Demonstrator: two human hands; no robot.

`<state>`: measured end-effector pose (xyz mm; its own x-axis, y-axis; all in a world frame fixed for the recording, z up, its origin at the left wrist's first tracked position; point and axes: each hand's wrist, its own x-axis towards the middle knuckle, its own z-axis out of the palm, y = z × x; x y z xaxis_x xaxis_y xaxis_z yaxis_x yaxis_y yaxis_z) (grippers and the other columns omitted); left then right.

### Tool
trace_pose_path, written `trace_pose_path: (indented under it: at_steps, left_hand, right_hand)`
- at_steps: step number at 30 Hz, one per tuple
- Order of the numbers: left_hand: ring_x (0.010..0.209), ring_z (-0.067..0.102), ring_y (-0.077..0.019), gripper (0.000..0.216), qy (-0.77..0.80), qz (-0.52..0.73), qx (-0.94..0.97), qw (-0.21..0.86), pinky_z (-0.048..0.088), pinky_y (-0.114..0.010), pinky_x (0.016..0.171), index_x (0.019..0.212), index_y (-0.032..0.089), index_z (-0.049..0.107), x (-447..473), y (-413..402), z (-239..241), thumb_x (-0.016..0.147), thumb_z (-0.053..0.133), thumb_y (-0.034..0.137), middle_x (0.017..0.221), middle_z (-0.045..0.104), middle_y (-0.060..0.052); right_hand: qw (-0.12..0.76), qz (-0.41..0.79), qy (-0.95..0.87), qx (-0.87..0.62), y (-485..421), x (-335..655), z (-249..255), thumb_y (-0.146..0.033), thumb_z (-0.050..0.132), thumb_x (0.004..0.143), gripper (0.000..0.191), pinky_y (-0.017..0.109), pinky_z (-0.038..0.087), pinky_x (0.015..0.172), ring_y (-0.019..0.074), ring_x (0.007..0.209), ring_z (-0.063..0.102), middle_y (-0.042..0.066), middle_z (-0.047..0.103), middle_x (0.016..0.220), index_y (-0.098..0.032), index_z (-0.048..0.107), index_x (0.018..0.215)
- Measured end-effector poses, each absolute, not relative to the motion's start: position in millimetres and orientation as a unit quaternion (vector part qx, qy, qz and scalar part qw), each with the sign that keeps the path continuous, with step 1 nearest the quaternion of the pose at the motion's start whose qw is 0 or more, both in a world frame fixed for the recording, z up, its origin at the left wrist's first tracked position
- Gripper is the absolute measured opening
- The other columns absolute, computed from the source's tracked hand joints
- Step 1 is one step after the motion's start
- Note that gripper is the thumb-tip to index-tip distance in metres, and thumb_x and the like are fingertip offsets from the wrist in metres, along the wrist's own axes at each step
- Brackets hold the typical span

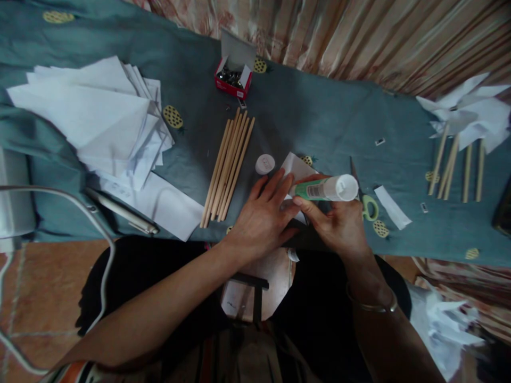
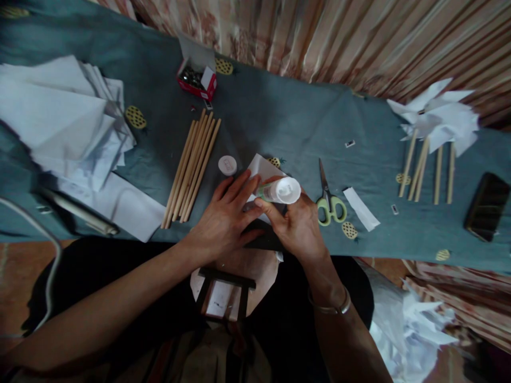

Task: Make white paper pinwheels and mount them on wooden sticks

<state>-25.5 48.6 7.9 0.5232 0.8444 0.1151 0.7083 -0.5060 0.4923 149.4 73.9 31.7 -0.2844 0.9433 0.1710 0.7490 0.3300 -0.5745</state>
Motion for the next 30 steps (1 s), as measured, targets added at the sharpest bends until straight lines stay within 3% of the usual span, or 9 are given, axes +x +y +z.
trace_pose_path:
  at_steps: [5,10,17,26,30]
  left_hand:
    - [0.149,0.026,-0.0392,0.055,0.455,0.176,0.852,0.193,0.028,-0.061,0.116,0.136,0.018,0.052,-24.8,48.5,5.4,0.087,0.066,0.039,0.156,0.037,-0.020]
    - [0.149,0.025,-0.0374,0.055,0.456,0.170,0.853,0.190,0.027,-0.060,0.117,0.137,0.021,0.052,-25.7,48.7,4.3,0.087,0.067,0.040,0.158,0.036,-0.017]
    - [0.149,0.026,-0.0374,0.046,0.450,0.176,0.852,0.200,0.027,-0.060,0.117,0.129,0.022,0.059,-27.3,49.9,6.3,0.086,0.068,0.038,0.157,0.038,-0.014]
    - [0.148,0.028,-0.0387,0.048,0.447,0.186,0.851,0.203,0.029,-0.064,0.114,0.130,0.023,0.059,-27.8,50.2,5.3,0.086,0.068,0.038,0.156,0.039,-0.016]
    - [0.147,0.029,-0.0396,0.049,0.449,0.183,0.850,0.206,0.029,-0.063,0.115,0.131,0.022,0.060,-27.8,50.2,7.4,0.085,0.069,0.037,0.156,0.039,-0.017]
  right_hand:
    - [0.239,0.188,-0.780,-0.547,71.2,151.3,32.7,-0.049,0.061,0.090,0.036,0.038,0.058,0.076,0.0246,0.083,0.071,0.010,0.075,0.105,-0.022,0.068,0.112]
    - [0.237,0.187,-0.774,-0.557,69.8,153.8,31.3,-0.053,0.059,0.091,0.039,0.036,0.056,0.068,0.0229,0.075,0.069,0.009,0.075,0.097,-0.021,0.068,0.111]
    - [0.234,0.183,-0.762,-0.575,69.5,155.4,29.8,-0.056,0.059,0.089,0.043,0.040,0.054,0.073,0.0214,0.062,0.063,0.006,0.072,0.080,-0.021,0.067,0.113]
    - [0.234,0.173,-0.756,-0.586,70.4,155.9,29.3,-0.057,0.057,0.090,0.043,0.038,0.052,0.069,0.0221,0.066,0.065,0.008,0.074,0.085,-0.020,0.068,0.108]
    - [0.236,0.160,-0.749,-0.598,70.4,157.1,27.5,-0.059,0.058,0.088,0.045,0.037,0.051,0.066,0.0222,0.063,0.063,0.005,0.070,0.071,-0.019,0.068,0.105]
